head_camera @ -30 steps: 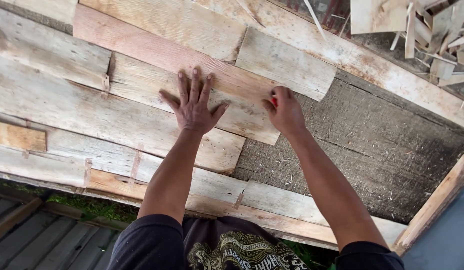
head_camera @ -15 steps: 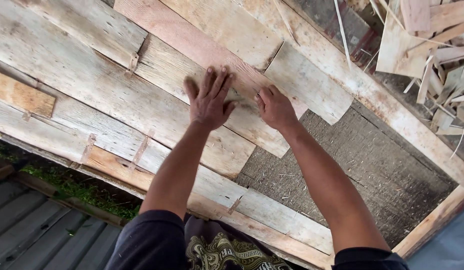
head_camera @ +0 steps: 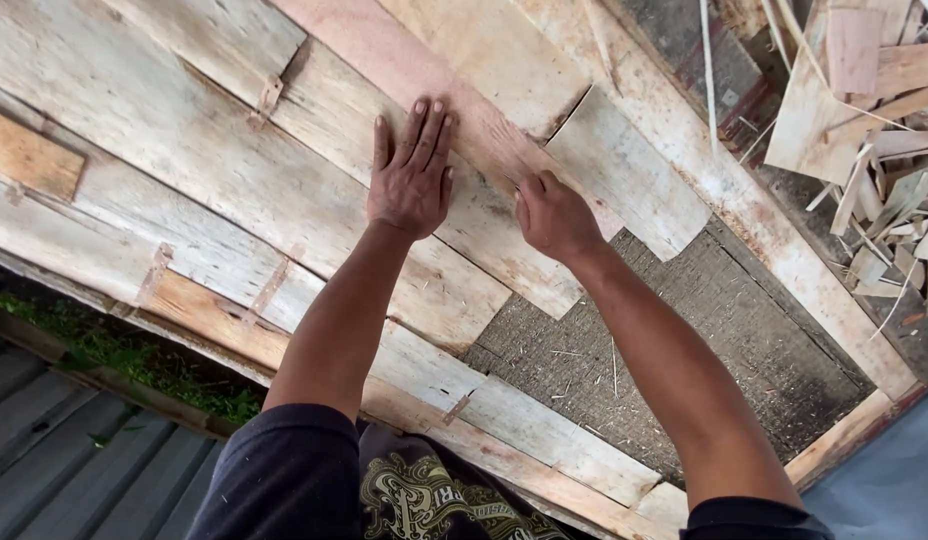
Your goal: Using a utility knife to score, cut, and fit thin wood strips onto a larger wooden surface to create a pattern.
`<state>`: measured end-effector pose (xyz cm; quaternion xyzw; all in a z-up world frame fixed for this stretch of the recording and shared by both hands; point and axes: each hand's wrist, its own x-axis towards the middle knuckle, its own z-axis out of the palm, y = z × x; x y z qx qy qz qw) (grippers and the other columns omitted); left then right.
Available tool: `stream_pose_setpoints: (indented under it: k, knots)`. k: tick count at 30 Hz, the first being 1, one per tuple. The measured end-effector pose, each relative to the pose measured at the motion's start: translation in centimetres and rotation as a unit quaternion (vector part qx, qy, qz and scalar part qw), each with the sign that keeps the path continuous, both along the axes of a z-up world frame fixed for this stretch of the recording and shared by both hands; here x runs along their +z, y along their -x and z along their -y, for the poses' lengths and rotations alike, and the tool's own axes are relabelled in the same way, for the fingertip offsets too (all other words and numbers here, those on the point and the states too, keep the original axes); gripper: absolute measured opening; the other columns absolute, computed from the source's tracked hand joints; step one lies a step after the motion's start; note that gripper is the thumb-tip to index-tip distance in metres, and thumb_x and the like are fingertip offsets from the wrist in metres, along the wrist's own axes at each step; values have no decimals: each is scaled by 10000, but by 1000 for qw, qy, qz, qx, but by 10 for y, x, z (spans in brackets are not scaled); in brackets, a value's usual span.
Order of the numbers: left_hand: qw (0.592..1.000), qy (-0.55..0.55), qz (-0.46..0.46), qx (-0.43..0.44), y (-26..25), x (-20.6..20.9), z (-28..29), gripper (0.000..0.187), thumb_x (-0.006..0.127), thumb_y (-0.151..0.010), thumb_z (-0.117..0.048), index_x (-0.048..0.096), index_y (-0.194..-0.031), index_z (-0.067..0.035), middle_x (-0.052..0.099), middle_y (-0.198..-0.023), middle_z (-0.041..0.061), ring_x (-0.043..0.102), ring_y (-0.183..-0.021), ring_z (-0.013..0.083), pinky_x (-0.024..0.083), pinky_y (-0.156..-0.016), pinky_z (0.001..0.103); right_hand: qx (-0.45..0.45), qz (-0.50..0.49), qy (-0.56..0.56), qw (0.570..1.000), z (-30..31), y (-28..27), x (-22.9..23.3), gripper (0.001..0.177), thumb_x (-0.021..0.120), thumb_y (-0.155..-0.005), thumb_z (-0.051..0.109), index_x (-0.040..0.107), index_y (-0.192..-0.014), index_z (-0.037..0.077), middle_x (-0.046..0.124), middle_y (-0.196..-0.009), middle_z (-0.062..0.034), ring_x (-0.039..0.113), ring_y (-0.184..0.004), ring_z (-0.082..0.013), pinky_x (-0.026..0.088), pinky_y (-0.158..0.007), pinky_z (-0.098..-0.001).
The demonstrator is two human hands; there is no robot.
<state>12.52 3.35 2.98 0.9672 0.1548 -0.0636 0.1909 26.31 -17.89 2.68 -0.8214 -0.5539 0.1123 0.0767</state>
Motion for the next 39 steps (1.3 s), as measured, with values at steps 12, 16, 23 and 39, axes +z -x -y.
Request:
stream_pose_setpoints:
  k: [12, 16, 23, 39]
  knots:
    - [1000, 16, 0, -21, -2, 14, -7, 577, 226, -1132, -451, 176, -1679, -276, 75, -1731, 91, 54, -1596, 311, 32, -1258, 647, 32, -8, 93, 995, -48, 0, -12, 173, 488, -1058, 206, 512, -979, 53, 580, -846, -156, 615, -536, -351, 490, -378, -443]
    - [999, 1, 48, -15, 2, 7, -5, 551, 265, -1152, -429, 256, -1676, -257, 140, -1715, 111, 111, -1581, 328, 82, -1243, 666, 50, -20, 89, 995, -47, 0, -8, 172, 485, -1064, 201, 530, -985, 56, 573, -829, -150, 578, -516, -307, 477, -368, -413]
    - [999, 38, 11, 12, -4, 18, -1, 560, 235, -1133, -428, 227, -1675, -289, 77, -1725, 79, 35, -1590, 299, -8, -1263, 636, 41, -10, 99, 994, -50, 0, -6, 167, 500, -1077, 195, 521, -984, 57, 580, -872, -153, 597, -520, -273, 501, -372, -367]
    - [998, 40, 44, 20, -2, 11, 4, 559, 289, -1112, -417, 304, -1659, -302, 147, -1719, 109, 91, -1572, 366, 2, -1208, 712, 72, -69, 74, 992, -50, -9, -10, 109, 538, -1044, 116, 506, -995, 24, 572, -886, -188, 608, -594, -312, 523, -429, -418]
